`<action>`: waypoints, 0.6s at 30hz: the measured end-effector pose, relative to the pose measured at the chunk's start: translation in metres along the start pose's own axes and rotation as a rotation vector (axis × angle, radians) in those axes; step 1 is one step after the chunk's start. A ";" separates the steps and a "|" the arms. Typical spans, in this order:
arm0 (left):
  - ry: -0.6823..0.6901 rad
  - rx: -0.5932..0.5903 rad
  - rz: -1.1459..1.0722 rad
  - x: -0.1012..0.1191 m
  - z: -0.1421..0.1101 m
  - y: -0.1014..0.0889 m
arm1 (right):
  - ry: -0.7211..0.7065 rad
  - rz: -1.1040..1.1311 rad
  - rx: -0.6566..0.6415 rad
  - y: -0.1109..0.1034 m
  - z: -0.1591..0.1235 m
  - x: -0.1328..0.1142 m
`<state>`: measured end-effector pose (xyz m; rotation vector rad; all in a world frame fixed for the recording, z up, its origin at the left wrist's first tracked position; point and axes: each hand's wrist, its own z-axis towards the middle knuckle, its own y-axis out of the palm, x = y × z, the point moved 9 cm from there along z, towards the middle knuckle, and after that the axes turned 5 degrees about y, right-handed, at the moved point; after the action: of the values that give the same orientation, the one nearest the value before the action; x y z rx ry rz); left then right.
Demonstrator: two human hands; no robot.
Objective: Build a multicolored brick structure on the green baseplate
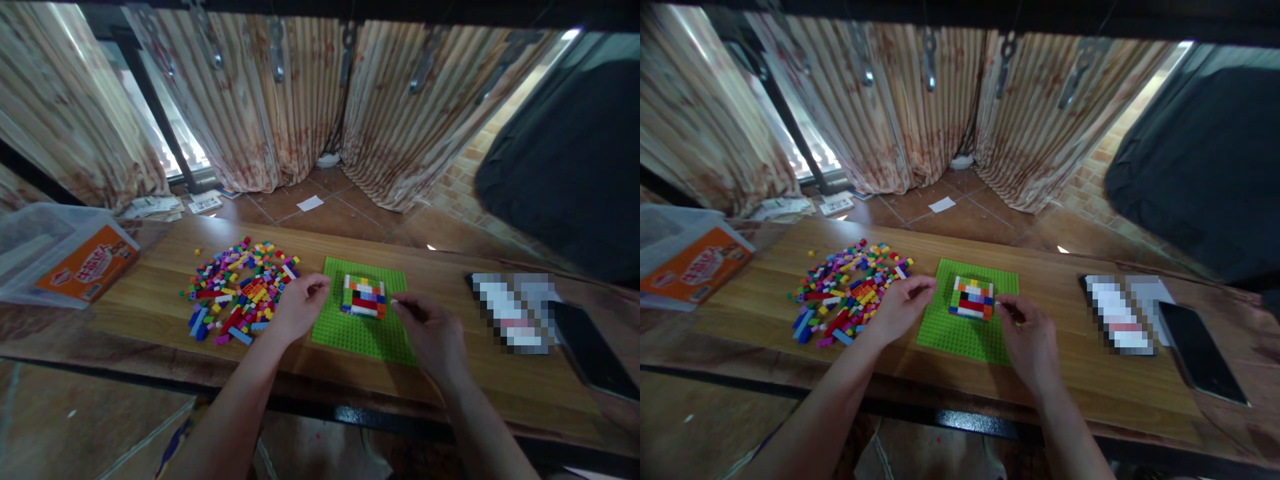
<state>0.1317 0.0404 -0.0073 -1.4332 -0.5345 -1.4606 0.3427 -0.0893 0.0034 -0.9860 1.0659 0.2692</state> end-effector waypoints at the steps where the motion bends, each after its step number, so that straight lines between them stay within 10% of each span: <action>1: 0.000 0.024 -0.009 0.000 0.001 -0.005 | -0.022 0.011 -0.007 0.003 -0.003 -0.005; 11: -0.123 0.519 -0.256 -0.012 -0.005 -0.093 | -0.353 -0.066 -0.304 0.101 -0.055 -0.073; 18: -0.159 0.627 -0.345 -0.014 -0.018 -0.121 | -0.403 -0.178 -0.321 0.144 -0.058 -0.080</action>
<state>0.0176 0.0812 0.0138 -0.9835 -1.2649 -1.2733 0.1785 -0.0331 -0.0161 -1.2422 0.5727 0.4804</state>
